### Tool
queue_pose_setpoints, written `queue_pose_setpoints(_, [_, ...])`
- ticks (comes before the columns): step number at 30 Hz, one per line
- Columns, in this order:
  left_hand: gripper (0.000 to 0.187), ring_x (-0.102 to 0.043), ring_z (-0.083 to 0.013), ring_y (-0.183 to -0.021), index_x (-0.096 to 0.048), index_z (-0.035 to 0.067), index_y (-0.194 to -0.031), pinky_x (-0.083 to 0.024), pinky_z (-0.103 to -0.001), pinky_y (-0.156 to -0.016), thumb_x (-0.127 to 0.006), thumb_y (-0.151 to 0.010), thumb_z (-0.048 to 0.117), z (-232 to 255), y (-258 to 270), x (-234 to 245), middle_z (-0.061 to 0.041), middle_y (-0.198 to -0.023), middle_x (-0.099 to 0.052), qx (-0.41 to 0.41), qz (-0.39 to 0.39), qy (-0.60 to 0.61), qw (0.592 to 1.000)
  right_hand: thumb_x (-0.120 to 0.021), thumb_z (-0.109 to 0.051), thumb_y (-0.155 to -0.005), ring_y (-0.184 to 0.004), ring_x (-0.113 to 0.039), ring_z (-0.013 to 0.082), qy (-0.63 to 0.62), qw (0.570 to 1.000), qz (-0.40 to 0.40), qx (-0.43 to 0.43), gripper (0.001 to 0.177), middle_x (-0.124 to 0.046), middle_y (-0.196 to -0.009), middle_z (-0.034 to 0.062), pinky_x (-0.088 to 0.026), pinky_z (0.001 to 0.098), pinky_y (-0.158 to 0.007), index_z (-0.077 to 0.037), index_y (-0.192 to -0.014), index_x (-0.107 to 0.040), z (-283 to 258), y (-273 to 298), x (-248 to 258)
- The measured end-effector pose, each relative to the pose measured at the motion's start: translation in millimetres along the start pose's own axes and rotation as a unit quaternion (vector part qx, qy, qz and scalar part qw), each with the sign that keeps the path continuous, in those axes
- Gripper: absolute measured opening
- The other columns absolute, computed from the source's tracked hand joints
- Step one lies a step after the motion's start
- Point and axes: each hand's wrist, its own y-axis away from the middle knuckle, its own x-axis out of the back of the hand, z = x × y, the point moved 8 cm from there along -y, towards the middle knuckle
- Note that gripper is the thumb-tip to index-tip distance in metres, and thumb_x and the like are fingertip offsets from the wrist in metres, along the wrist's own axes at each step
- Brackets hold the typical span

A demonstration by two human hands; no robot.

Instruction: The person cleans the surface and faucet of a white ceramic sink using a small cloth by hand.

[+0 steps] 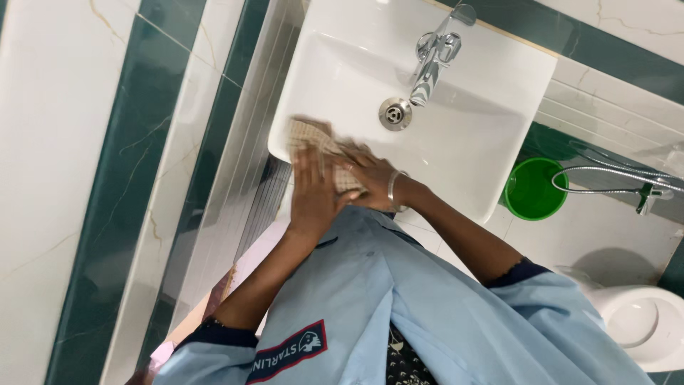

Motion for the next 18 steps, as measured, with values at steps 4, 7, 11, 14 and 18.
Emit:
queue_pose_setpoints(4, [0.076, -0.051, -0.0397, -0.127, -0.055, 0.000, -0.136, -0.037, -0.056, -0.107, -0.044, -0.099, 0.065, 105.3, -45.0, -45.4, -0.023, -0.134, -0.058, -0.142, -0.148, 0.091, 0.975, -0.067, -0.061, -0.087, -0.144, -0.034, 0.0392, 0.024, 0.979, -0.031, -0.198, 0.093, -0.029, -0.161, 0.0147, -0.034, 0.0543, -0.116, -0.019, -0.160, -0.026, 66.7, 106.7, -4.8])
queue_pose_setpoints(7, [0.064, -0.058, -0.0336, -0.119, -0.059, 0.003, -0.131, -0.044, -0.051, -0.100, -0.046, -0.102, 0.059, 178.1, -74.9, -48.3, -0.016, -0.127, -0.064, -0.182, -0.219, 0.159, 0.945, -0.067, -0.041, -0.092, -0.112, -0.067, 0.0323, -0.120, 0.965, 0.022, -0.231, 0.063, -0.067, -0.125, 0.0207, -0.055, 0.0437, -0.100, -0.003, -0.140, -0.053, 101.7, 170.6, 19.3])
queue_pose_setpoints(11, [0.051, -0.057, -0.0305, -0.119, -0.057, 0.003, -0.130, -0.044, -0.047, -0.102, -0.060, -0.102, 0.047, 218.4, -118.5, 17.5, -0.013, -0.125, -0.063, -0.182, -0.031, 0.237, 0.954, -0.073, -0.025, -0.080, -0.098, -0.072, 0.0291, -0.195, 0.910, 0.273, -0.245, 0.055, -0.072, -0.109, 0.0156, -0.058, 0.0394, -0.084, -0.006, -0.131, -0.063, 112.3, 242.7, 112.1])
queue_pose_setpoints(14, [0.057, -0.043, -0.0363, -0.144, -0.044, 0.003, -0.147, -0.034, -0.051, -0.121, -0.063, -0.100, 0.028, 212.9, -136.7, 57.9, -0.017, -0.148, -0.050, -0.181, 0.222, 0.264, 0.921, -0.073, -0.025, -0.088, -0.138, -0.050, 0.0370, 0.058, 0.897, 0.419, -0.126, 0.066, -0.055, -0.151, 0.0177, -0.042, 0.0544, -0.113, -0.011, -0.150, -0.055, 90.0, 240.5, 166.3])
queue_pose_setpoints(18, [0.063, -0.027, -0.0442, -0.153, -0.027, -0.002, -0.161, -0.027, -0.052, -0.128, -0.056, -0.110, 0.021, 182.0, -195.4, -0.9, -0.025, -0.164, -0.030, -0.149, 0.156, 0.226, 0.950, -0.083, -0.048, -0.079, -0.147, -0.009, 0.0568, 0.166, 0.911, 0.332, -0.178, 0.094, -0.014, -0.164, 0.0243, -0.008, 0.0770, -0.110, -0.015, -0.156, -0.042, 153.6, 135.8, 180.0])
